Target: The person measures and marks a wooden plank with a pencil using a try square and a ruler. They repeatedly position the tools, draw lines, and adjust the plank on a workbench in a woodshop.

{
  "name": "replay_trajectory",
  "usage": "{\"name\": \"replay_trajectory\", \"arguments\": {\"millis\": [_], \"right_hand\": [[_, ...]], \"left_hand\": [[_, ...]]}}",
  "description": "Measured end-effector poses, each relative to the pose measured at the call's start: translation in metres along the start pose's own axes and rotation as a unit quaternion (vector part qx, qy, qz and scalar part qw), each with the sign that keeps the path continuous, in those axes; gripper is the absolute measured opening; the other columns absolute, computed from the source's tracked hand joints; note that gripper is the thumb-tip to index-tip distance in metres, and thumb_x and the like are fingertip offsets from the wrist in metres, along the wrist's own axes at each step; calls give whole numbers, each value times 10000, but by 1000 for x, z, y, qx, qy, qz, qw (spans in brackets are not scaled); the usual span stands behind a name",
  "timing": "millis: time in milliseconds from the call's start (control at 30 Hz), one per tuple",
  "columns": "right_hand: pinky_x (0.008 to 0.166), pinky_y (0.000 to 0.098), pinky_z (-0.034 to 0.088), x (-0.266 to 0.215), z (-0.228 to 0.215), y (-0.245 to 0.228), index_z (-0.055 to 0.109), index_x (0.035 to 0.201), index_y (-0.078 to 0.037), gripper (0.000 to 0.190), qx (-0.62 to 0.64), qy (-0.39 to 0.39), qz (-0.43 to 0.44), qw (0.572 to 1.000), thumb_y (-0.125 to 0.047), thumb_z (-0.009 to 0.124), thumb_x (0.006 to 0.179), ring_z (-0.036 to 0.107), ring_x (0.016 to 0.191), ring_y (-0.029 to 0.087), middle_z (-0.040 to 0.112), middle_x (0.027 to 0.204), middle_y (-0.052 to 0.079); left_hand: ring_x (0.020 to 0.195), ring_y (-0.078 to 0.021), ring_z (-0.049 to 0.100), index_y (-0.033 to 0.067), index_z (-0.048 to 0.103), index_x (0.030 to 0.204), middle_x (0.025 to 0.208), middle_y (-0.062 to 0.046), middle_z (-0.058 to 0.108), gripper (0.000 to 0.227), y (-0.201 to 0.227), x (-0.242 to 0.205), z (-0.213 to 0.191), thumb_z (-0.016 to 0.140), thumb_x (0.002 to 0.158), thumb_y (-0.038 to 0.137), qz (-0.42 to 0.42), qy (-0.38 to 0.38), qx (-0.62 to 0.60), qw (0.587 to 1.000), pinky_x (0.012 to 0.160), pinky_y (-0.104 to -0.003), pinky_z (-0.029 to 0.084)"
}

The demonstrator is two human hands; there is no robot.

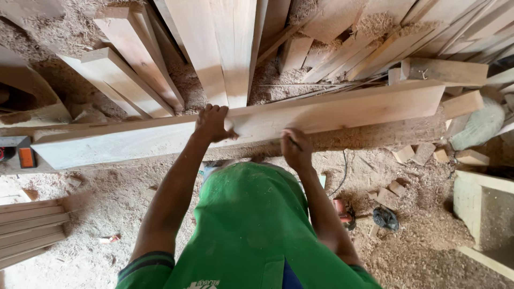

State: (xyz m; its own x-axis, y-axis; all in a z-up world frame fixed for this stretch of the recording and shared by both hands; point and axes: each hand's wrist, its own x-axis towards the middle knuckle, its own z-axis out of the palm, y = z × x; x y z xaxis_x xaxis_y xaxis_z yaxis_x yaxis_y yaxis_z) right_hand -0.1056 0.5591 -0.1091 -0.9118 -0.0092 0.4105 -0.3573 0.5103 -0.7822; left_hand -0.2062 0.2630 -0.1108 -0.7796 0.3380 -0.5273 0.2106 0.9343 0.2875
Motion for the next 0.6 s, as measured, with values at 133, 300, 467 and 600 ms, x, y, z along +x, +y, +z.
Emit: {"name": "replay_trajectory", "arguments": {"millis": [133, 300, 467, 600], "right_hand": [[758, 312, 558, -4, -43, 30, 615, 1094, -57, 213, -184, 153, -3, 971, -83, 410, 1149, 634, 883, 174, 695, 1079, 128], [617, 315, 439, -18, -82, 60, 543, 1122, -98, 175, 66, 463, 244, 850, -130, 588, 956, 460, 767, 178, 562, 965, 66], [636, 372, 487, -15, -116, 68, 527, 1184, -169, 285, 362, 504, 446, 645, -262, 572, 918, 497, 765, 186, 581, 965, 54], [649, 363, 500, -3, -127, 59, 519, 1232, -166, 337, 395, 474, 456, 641, -315, 549, 931, 520, 802, 172, 587, 1020, 51]], "left_hand": [[1292, -348, 517, 21, 476, 1394, 1359, -199, 590, 869, 16, -16, 14, 849, 769, 496, 15, 16, -11, 1000, 1168, -546, 342], [1238, -371, 560, 177, 453, 1453, 1276, -188, 626, 718, 44, -49, 28, 775, 815, 252, 20, -52, -50, 997, 1073, -597, 391], [1225, -387, 571, 194, 482, 1398, 1274, -179, 629, 625, 56, -69, 8, 747, 834, 240, 58, -36, -62, 996, 1048, -630, 382], [1247, -353, 597, 162, 531, 1349, 1309, -137, 644, 493, 74, -84, -7, 682, 888, 250, 129, 59, -53, 988, 1020, -598, 437]]}}
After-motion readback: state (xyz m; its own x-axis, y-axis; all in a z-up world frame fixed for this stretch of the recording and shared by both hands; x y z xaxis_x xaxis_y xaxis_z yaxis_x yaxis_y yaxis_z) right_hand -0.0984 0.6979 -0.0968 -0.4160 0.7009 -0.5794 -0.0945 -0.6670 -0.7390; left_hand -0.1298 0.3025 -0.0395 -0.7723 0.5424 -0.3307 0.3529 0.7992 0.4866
